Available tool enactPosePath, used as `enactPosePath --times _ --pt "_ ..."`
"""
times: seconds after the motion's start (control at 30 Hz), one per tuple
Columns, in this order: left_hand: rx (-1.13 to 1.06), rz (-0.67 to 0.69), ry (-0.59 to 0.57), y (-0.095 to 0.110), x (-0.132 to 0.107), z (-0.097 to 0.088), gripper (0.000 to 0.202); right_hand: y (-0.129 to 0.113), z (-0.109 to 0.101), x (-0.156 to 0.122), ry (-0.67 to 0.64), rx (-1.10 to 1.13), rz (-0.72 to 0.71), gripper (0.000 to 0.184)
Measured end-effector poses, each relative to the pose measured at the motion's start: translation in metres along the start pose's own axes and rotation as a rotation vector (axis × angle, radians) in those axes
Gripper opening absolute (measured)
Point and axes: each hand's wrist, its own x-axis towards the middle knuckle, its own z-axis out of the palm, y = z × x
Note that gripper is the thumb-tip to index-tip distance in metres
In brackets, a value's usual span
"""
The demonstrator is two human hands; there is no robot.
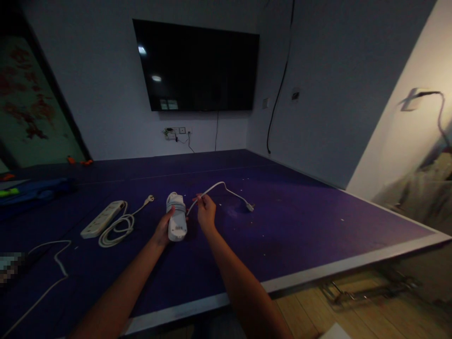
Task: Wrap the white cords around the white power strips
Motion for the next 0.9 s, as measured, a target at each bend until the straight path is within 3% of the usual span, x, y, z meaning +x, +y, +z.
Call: enactPosePath --times 0.17,0.37,0.53,0.63,0.73,0.83,0.9 --pt "-0.008 0.059 0.028 -0.003 -0.004 0.01 0.016 -0.007 -0.008 0.008 0.065 0.023 -0.001 0.03" --pt "0.034 0.041 -0.002 -0.005 -0.006 0.01 0.035 0.0 -0.014 0.014 0.146 0.071 0.028 0.032" --pt "0.052 0.02 -0.089 -0.007 -0.013 0.01 0.051 0.024 -0.016 0.018 0.179 0.056 0.179 0.036" --pt "0.042 0.039 -0.105 -0.006 -0.015 0.011 0.054 0.032 -0.011 0.015 0.116 0.075 0.357 0.038" --pt "0.015 0.046 -0.104 -0.004 -0.017 0.012 0.054 0.033 0.0 0.005 -0.044 0.075 0.529 0.041" --pt "-0.02 0.056 -0.088 -0.002 -0.017 0.013 0.052 0.031 0.011 -0.006 -0.205 0.085 0.539 0.039" --pt "-0.04 0.069 -0.071 -0.002 -0.016 0.013 0.049 0.029 0.015 -0.011 -0.219 0.079 0.471 0.036"
